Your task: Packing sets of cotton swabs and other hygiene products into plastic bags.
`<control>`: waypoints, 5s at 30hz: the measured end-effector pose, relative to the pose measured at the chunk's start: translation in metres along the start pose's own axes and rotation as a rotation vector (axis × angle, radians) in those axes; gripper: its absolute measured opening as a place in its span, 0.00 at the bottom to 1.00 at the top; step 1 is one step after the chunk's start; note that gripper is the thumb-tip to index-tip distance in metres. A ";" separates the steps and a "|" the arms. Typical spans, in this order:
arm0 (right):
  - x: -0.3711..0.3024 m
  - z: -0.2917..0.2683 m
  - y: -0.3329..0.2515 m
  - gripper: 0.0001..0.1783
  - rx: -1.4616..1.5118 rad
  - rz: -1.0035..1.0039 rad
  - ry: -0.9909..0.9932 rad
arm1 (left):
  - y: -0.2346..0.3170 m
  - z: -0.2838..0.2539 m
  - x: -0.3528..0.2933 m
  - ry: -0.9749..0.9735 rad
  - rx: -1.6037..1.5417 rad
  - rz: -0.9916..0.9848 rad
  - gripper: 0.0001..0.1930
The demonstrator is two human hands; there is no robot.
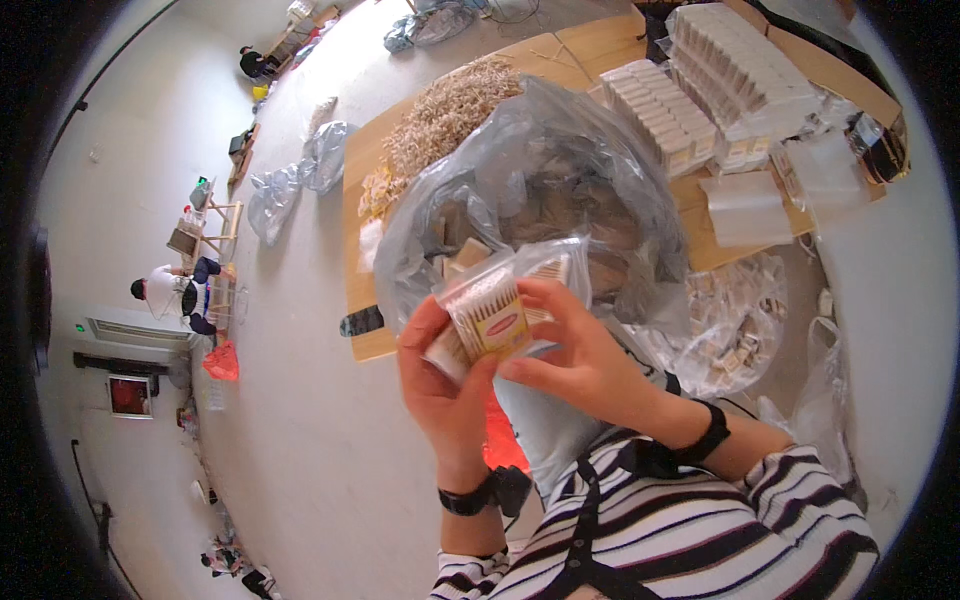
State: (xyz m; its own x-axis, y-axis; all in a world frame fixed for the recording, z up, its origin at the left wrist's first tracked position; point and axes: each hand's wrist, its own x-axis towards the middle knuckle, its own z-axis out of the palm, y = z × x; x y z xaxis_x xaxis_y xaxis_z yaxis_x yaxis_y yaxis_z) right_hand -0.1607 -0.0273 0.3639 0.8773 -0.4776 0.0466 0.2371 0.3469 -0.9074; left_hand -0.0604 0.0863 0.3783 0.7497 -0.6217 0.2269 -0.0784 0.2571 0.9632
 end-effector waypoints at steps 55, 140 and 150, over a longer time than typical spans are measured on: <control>0.095 -0.041 0.073 0.20 -1.161 -0.015 -0.451 | -0.074 -0.002 -0.003 0.211 0.416 -0.156 0.17; 0.041 -0.074 0.024 0.07 -1.021 -0.155 -0.230 | -0.216 -0.092 0.121 -0.058 1.714 -0.269 0.34; 0.032 -0.054 0.024 0.07 -0.857 -0.261 -0.202 | -0.217 -0.118 0.084 -0.059 1.637 -0.075 0.33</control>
State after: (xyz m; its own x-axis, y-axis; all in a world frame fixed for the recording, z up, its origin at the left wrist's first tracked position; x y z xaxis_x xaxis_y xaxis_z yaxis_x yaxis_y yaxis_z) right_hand -0.1499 -0.0782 0.3212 0.9147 -0.2790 0.2924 0.1181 -0.5075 -0.8535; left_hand 0.0970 0.0656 0.1709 0.7622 -0.6313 0.1431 -0.6447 -0.7602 0.0799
